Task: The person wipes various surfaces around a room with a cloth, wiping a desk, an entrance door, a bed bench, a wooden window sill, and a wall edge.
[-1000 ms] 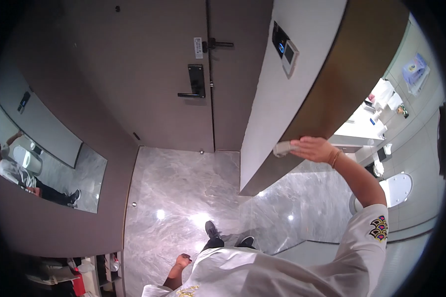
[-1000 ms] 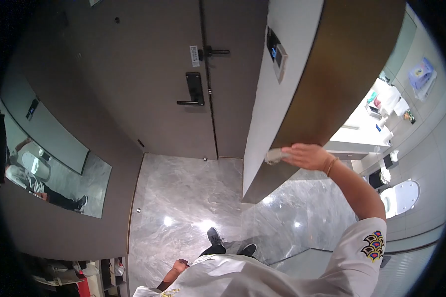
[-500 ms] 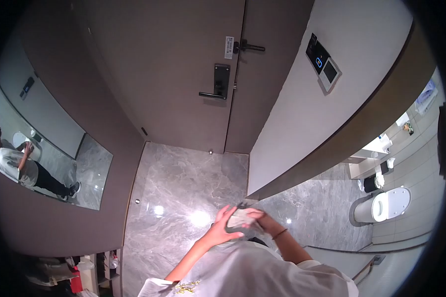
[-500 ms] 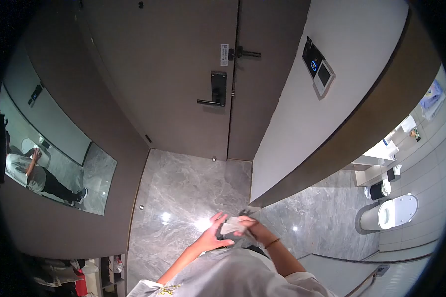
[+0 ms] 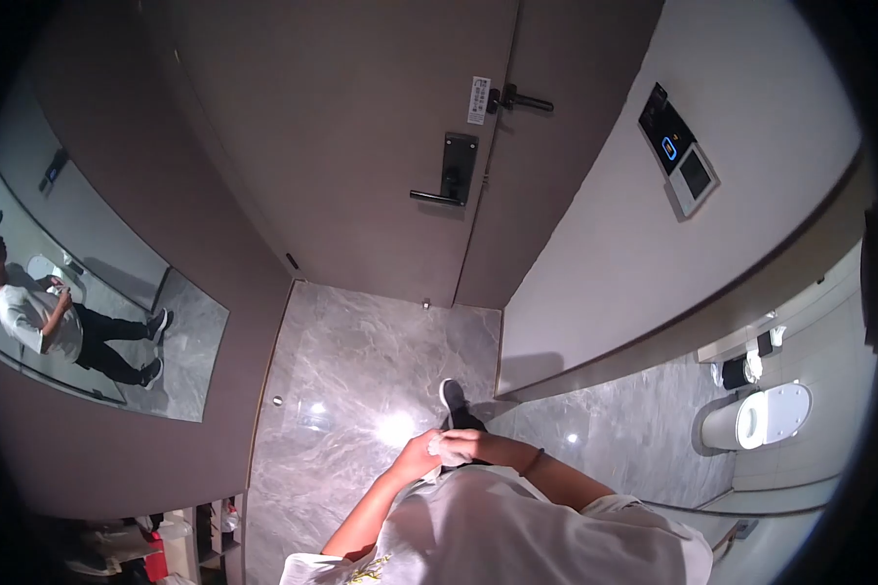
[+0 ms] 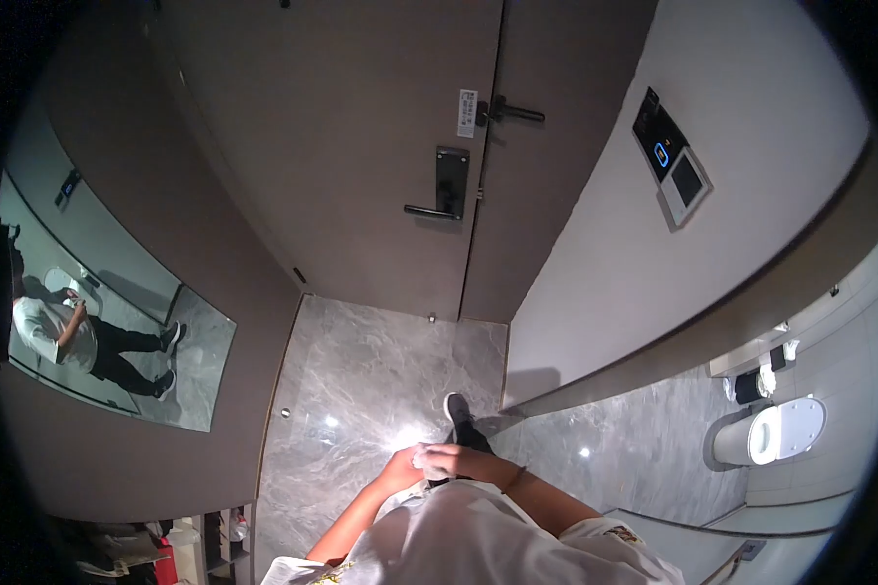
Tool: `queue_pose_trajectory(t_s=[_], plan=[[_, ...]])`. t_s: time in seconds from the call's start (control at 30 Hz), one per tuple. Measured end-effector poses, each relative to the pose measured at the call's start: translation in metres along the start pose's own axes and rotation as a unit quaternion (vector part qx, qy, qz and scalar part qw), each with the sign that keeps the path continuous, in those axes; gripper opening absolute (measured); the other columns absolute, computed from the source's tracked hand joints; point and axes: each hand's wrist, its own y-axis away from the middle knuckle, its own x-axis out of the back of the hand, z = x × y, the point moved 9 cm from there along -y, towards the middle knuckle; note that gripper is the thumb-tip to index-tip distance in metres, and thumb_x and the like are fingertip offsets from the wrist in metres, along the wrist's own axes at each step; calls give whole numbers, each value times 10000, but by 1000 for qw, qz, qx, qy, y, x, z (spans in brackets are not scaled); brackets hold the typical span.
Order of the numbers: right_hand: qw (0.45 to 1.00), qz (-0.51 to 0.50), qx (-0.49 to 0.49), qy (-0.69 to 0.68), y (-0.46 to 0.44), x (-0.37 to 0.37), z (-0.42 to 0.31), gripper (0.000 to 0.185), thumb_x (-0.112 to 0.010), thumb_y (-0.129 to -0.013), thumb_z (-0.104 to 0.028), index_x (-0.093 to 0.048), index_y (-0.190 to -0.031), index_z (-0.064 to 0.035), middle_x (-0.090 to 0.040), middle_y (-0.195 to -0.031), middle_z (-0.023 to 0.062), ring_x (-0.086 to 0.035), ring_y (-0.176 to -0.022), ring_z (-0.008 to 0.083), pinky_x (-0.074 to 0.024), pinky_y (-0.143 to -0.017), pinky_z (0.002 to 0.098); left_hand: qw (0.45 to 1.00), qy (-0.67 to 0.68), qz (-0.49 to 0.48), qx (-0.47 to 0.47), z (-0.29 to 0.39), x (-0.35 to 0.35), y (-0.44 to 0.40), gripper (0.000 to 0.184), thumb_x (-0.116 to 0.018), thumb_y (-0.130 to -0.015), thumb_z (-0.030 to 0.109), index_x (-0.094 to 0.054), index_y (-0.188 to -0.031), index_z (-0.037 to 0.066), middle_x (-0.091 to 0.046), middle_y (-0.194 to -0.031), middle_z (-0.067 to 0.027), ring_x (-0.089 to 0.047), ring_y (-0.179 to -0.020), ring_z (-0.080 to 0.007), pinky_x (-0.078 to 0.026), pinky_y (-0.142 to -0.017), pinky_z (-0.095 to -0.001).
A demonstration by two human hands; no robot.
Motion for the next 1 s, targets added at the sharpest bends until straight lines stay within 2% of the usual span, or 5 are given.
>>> queue_pose_trajectory(t_s=[0.07, 0.43, 0.57, 0.87, 1.0], plan=[[893, -60, -286, -342, -5, -30, 54, 336, -509, -902, -243, -493, -1120, 12, -563, -1024, 79, -539, -930, 122, -404, -834, 234, 998, 28, 0, 59, -17, 8, 2, 289, -627, -742, 28, -549, -1020, 22, -613, -837, -32, -568, -791, -90, -477, -703, -260], [936, -283, -168, -124, -128, 21, 110, 196, -629, -842, -200, -586, -866, -10, -612, -773, 25, -548, -736, 75, -449, -648, 227, 837, -48, 257, 480, -146, 101, 118, 303, -619, -794, 297, -645, -861, 3, -643, -697, -131, -606, -630, -211, -467, -635, -375], [811, -183, 2, 556, -130, 83, 270, 178, -561, -766, -166, -529, -650, -35, -531, -674, 145, -523, -614, 299, -415, -539, 380, 696, 212, 496, 474, -251, 31, 268, 299, -599, -805, 268, -615, -842, -29, -588, -622, -121, -582, -503, -210, -445, -460, -368], [744, -384, -130, 531, -75, 109, 349, 337, -513, -800, -297, -648, -818, 11, -634, -824, 192, -586, -820, 396, -456, -758, 451, 494, 367, 621, 485, -229, -128, 332, 154, -525, -810, 135, -629, -848, 27, -604, -689, -69, -493, -384, -169, -395, -381, -343], [902, -105, -254, 333, -158, 72, 302, 468, -466, -893, -349, -607, -744, 72, -595, -715, 253, -591, -716, 401, -440, -659, 429, 448, 499, 596, 441, -327, -220, 323, 205, -583, -812, 259, -588, -720, 76, -533, -597, -43, -458, -396, -151, -345, -374, -323]])
